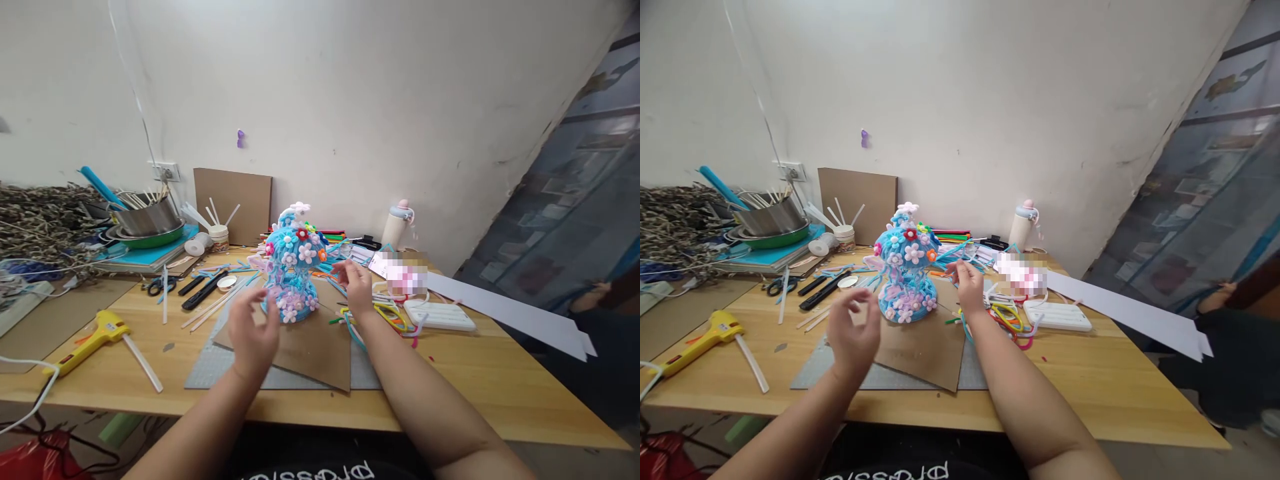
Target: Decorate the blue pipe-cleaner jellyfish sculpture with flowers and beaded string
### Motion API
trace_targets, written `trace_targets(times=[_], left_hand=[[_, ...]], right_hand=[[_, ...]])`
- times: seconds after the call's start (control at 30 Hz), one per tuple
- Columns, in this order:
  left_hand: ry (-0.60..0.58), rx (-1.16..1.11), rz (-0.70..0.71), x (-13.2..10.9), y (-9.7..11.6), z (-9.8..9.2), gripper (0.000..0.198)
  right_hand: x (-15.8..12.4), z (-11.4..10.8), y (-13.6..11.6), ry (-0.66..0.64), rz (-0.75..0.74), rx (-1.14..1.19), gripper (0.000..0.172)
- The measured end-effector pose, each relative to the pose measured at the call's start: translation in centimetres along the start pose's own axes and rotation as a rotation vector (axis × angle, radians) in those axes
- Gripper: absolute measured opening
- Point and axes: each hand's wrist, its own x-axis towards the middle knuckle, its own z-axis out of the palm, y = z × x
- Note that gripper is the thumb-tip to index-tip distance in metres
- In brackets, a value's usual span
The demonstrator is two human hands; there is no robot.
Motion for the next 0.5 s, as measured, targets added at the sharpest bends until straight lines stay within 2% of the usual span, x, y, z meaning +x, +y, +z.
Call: trace_targets(times=[0.03, 0.1, 0.17, 0.23, 0.3, 0.4, 0.5], left_hand=[[0.003, 0.023, -0.078, 1.1, -1.0, -0.2, 0.018], [-0.113, 0.012, -0.252, 3.2, -2.9, -0.3, 0.019], [-0.247, -0.049, -0.382, 5.0, -4.2, 0.0, 0.026], [-0.341, -0.132, -0.439, 6.1, -5.0, 0.4, 0.031], [-0.408, -0.237, -0.456, 6.7, -5.4, 0.9, 0.033], [-0.48, -0.365, -0.487, 7.1, -5.6, 1.4, 0.032], [-0.53, -0.402, -0.505, 7.2, -5.5, 1.6, 0.029]], right_hand=[[-0.3, 0.1, -0.9, 0.049, -0.035, -0.005, 0.037], [-1.3, 0.8, -2.6, 0.084, -0.123, -0.03, 0.034], [-2.7, 2.3, -4.1, -0.032, -0.137, -0.056, 0.033], [-4.2, 4.5, -4.8, -0.22, 0.033, -0.023, 0.03], [-5.4, 7.0, -4.8, -0.324, 0.312, 0.083, 0.025], [-6.0, 10.1, -4.0, -0.255, 0.577, 0.251, 0.021], [-5.7, 11.8, -3.2, -0.17, 0.627, 0.34, 0.018]])
